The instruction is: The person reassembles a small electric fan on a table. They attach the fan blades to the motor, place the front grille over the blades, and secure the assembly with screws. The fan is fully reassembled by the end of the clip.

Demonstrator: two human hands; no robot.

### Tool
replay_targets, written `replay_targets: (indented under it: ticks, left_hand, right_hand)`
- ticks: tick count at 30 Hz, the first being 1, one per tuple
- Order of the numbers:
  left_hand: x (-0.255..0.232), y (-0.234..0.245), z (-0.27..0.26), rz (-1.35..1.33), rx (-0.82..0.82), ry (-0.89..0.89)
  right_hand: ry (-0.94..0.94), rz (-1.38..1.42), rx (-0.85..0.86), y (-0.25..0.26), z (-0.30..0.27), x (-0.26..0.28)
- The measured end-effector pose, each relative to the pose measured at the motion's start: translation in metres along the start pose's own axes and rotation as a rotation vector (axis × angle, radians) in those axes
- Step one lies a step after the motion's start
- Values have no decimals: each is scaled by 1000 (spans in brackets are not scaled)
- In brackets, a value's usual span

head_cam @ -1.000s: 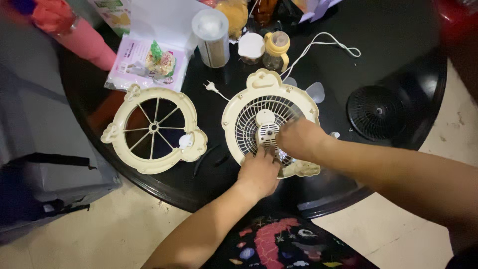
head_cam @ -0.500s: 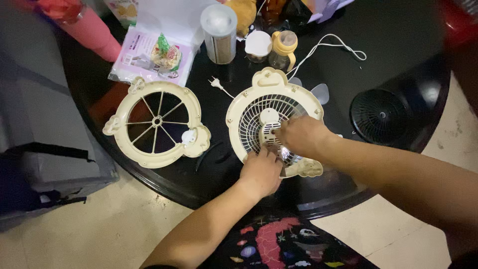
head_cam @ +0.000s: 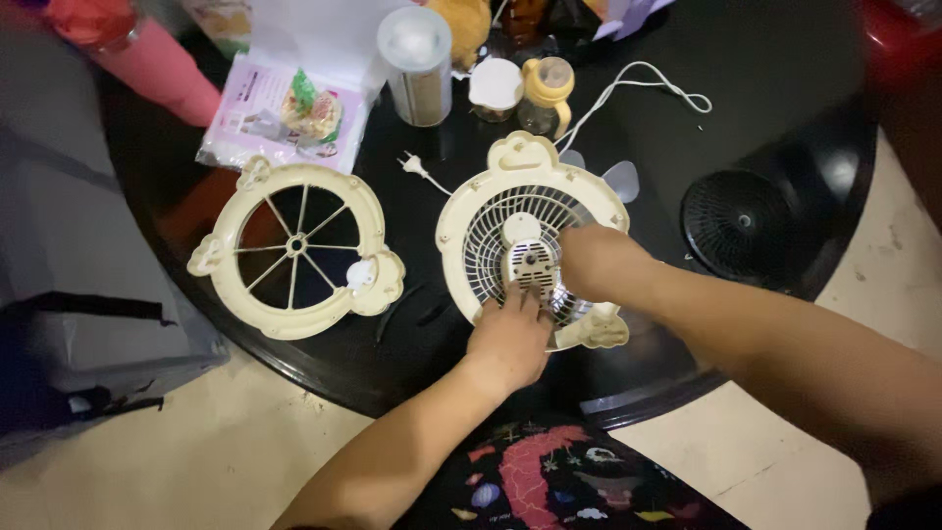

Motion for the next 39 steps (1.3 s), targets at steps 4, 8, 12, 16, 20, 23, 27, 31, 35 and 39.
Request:
replay_targets:
  ticks: [4,8,12,16,20,23,27,31,35,39]
  left_hand:
    - [0,0,0,29,38,-17]
    - [1,-4,-3,12,71,3]
    - [1,-7,-2,21,48,11]
    - [-4,-2,2,84,42,1]
    - [-5,6,-2,68,127,-10]
    - [2,16,-6,-86,119,9]
    - [32,49,-33,-175,-349,45]
    - [107,12,-88,-693,-505,779]
    - [95,-70,-97,-1687,-146,1205]
    - [93,-70,-62,-1877,-334,1007]
  right_hand:
    - [204,-141,-36,4,-9,15]
    - [489,-367,-97,12,-23,40]
    - [369,-293,18,11,-23,38]
    - [142,-114,41,22,-17,30]
    - [9,-63,20,33,-24,28]
    - [3,-50,-58,44,-40,21]
    - [-192,228,-254,38,-76,-33]
    - [-261,769,-608,-25,-141,-101]
    - [-690,1515,-437,-177,-171,-137]
    - [-634,1346,-469,-237,-178,-132]
Point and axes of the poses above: each hand's wrist, its own z-axis towards the middle knuckle, its own y-axis out of the back of the hand, x = y × z, the point moved 8 cm from there along z, towards the middle knuckle, and after that the axes turned 6 degrees about -x, right-handed, at the moved point
